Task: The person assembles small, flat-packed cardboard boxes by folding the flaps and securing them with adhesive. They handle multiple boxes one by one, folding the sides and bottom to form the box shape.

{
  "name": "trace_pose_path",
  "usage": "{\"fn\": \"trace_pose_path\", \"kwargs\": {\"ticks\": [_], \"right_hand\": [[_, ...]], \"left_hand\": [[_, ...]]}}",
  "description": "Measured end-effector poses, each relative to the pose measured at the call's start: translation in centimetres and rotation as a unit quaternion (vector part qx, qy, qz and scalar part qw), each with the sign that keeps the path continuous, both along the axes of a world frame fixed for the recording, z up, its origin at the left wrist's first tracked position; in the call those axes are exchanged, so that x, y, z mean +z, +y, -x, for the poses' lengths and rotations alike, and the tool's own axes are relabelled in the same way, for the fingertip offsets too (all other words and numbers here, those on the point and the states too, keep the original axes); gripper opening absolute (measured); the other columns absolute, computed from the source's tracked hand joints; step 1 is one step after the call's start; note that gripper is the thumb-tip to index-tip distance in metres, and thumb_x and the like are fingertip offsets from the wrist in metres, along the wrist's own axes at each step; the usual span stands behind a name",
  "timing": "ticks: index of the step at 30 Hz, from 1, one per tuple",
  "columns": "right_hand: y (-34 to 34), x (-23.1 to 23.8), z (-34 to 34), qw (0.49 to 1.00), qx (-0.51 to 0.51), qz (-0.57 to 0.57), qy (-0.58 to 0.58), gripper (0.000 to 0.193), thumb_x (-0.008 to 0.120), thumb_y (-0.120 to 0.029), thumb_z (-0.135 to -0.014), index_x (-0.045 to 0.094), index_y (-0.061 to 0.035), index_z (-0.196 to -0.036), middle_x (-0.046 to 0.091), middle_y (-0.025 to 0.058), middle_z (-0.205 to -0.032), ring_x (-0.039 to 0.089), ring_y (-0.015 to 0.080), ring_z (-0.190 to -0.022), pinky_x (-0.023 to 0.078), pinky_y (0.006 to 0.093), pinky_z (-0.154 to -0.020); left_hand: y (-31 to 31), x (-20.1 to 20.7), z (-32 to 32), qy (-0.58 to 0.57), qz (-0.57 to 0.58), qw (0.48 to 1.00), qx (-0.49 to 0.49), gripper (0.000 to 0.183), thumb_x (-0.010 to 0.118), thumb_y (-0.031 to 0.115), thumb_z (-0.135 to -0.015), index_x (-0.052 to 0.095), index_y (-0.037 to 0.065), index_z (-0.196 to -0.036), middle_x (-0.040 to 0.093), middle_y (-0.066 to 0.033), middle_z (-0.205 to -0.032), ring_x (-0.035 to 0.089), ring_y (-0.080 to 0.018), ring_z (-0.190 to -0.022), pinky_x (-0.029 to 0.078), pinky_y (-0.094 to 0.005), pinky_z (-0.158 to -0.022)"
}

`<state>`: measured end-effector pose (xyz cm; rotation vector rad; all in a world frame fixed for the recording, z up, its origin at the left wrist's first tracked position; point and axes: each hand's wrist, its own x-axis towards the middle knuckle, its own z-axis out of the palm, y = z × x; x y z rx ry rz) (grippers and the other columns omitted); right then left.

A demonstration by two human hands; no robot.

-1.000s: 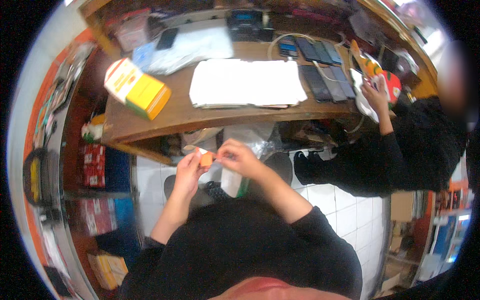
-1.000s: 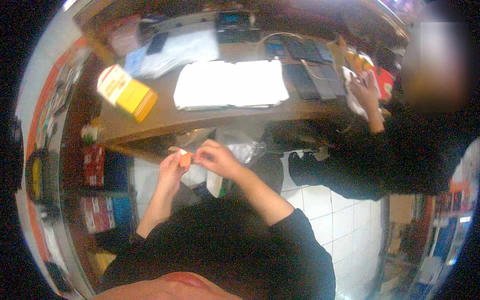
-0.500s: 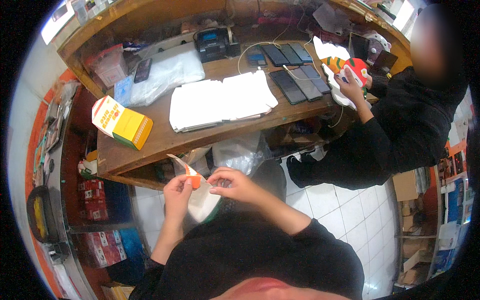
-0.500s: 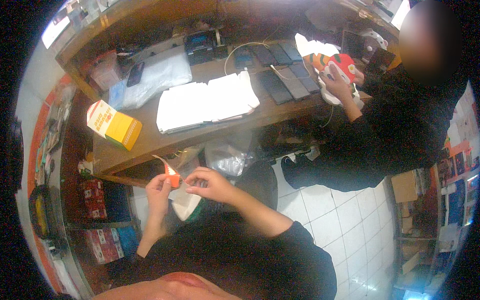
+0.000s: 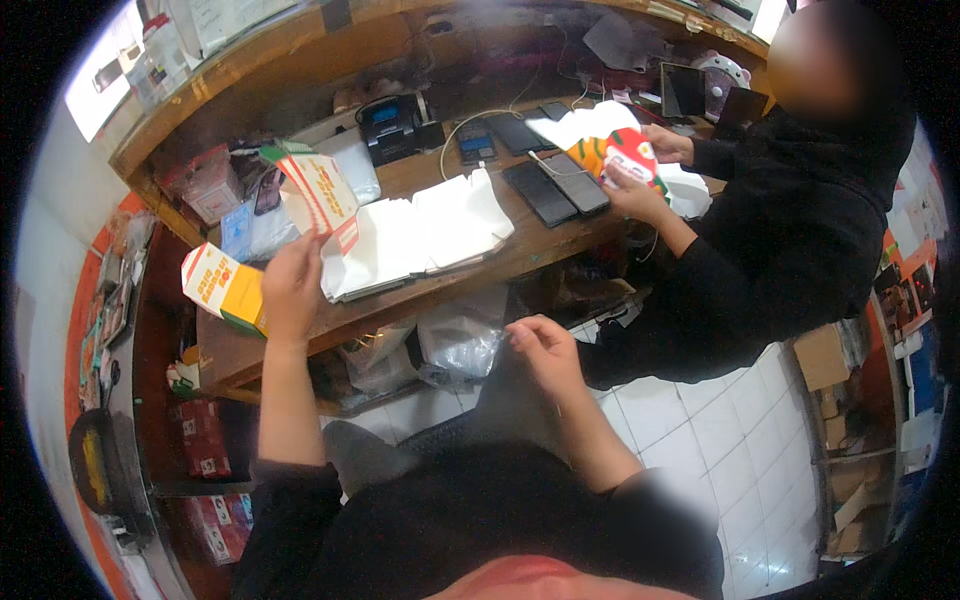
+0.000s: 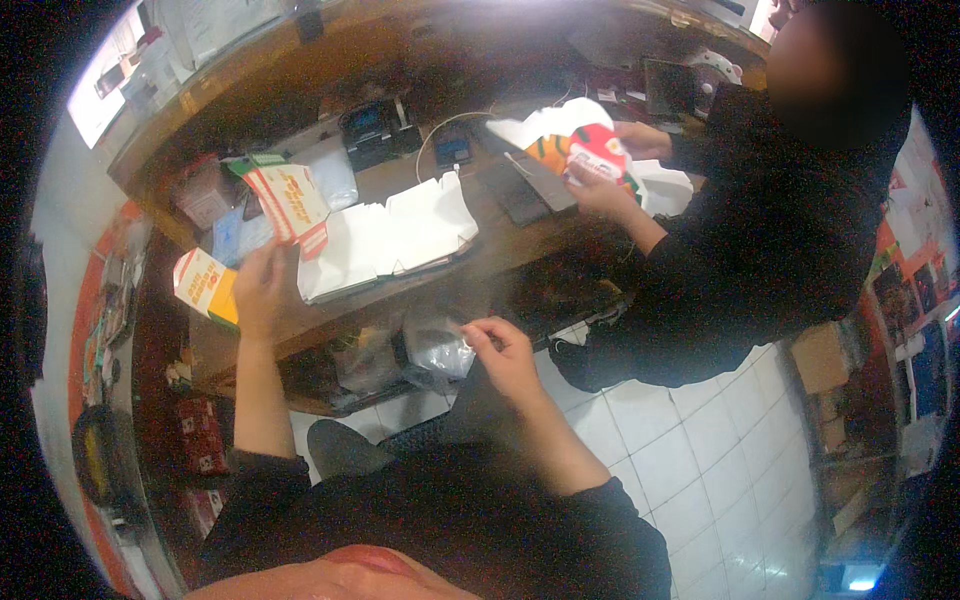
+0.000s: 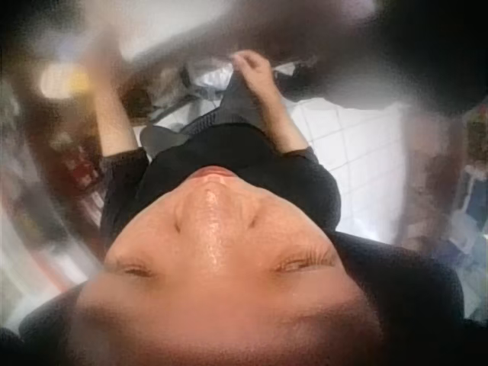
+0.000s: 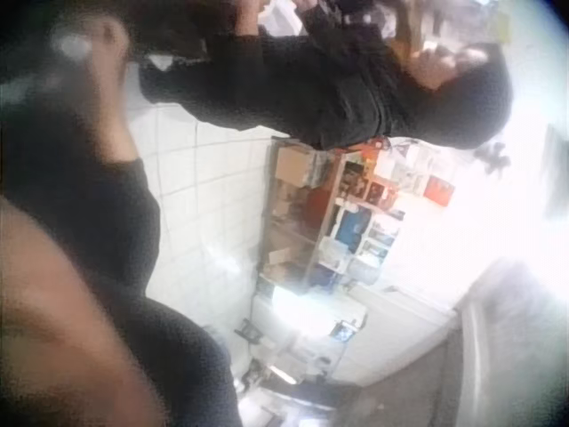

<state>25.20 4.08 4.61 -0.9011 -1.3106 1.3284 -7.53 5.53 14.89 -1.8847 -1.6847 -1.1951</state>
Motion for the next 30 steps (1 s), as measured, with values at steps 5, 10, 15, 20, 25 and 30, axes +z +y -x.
{"fn": "trace_pose_path", "kwargs": {"ticks": [5, 10, 15, 20, 25, 30], "right_hand": [[2.6, -0.4, -2.2, 0.995, -0.071, -0.030, -0.060, 0.013, 0.058, -0.013, -0.090, 0.064, -0.0017, -0.092, 0.060, 0.0002, -0.083, 0.055, 0.0066, -0.076, 0.044, 0.0209, -0.069], [5.2, 3.3, -3.5, 0.937, -0.213, -0.194, -0.198, 0.007, 0.064, -0.009, -0.082, 0.067, -0.0043, -0.087, 0.060, 0.0062, -0.083, 0.058, 0.0161, -0.079, 0.045, 0.0273, -0.072], [7.2, 7.7, -4.8, 0.832, -0.293, -0.282, -0.376, 0.034, 0.072, -0.017, -0.072, 0.062, -0.0105, -0.104, 0.055, 0.0093, -0.106, 0.049, 0.0289, -0.101, 0.039, 0.0400, -0.087], [7.5, 11.4, -4.5, 0.790, -0.178, -0.197, -0.553, 0.048, 0.074, -0.023, -0.072, 0.058, -0.0132, -0.117, 0.052, 0.0085, -0.112, 0.047, 0.0309, -0.105, 0.039, 0.0402, -0.088], [8.4, 10.1, -2.9, 0.735, -0.109, -0.239, -0.625, 0.067, 0.075, -0.025, -0.069, 0.048, -0.0134, -0.129, 0.050, 0.0116, -0.121, 0.043, 0.0293, -0.118, 0.032, 0.0518, -0.096], [8.6, 7.7, -1.7, 0.729, -0.068, -0.228, -0.642, 0.082, 0.074, -0.024, -0.069, 0.033, -0.0129, -0.139, 0.044, 0.0145, -0.129, 0.041, 0.0298, -0.121, 0.028, 0.0547, -0.101]], "left_hand": [[5.0, -4.7, -0.6, 0.002, 0.133, 0.991, 0.006, 0.023, 0.057, 0.014, -0.085, 0.065, 0.011, -0.106, 0.064, -0.0153, -0.097, 0.062, -0.0292, -0.089, 0.049, -0.0386, -0.077], [6.0, -6.1, -0.8, 0.000, 0.130, 0.989, 0.068, 0.043, 0.061, 0.015, -0.082, 0.052, 0.013, -0.124, 0.056, -0.0161, -0.117, 0.053, -0.0325, -0.108, 0.042, -0.0413, -0.090], [4.8, -4.1, -7.5, -0.051, 0.038, 0.992, -0.108, 0.061, 0.070, 0.015, -0.074, 0.044, 0.007, -0.129, 0.047, -0.0163, -0.123, 0.042, -0.0331, -0.119, 0.031, -0.0447, -0.103], [9.0, -3.4, -14.6, 0.141, 0.098, 0.968, -0.180, 0.073, 0.074, 0.022, -0.068, 0.042, 0.027, -0.133, 0.035, -0.0121, -0.137, 0.030, -0.0316, -0.131, 0.018, -0.0625, -0.104], [14.9, -1.9, -14.6, 0.163, 0.070, 0.952, -0.248, 0.051, 0.074, 0.021, -0.069, 0.056, 0.021, -0.116, 0.038, -0.0057, -0.138, 0.029, -0.0277, -0.133, 0.012, -0.0654, -0.105], [17.9, -3.7, -14.6, 0.235, 0.140, 0.901, -0.337, 0.009, 0.063, 0.016, -0.080, 0.062, 0.018, -0.089, 0.061, 0.0037, -0.114, 0.050, -0.0152, -0.118, 0.012, -0.0590, -0.109]]}}
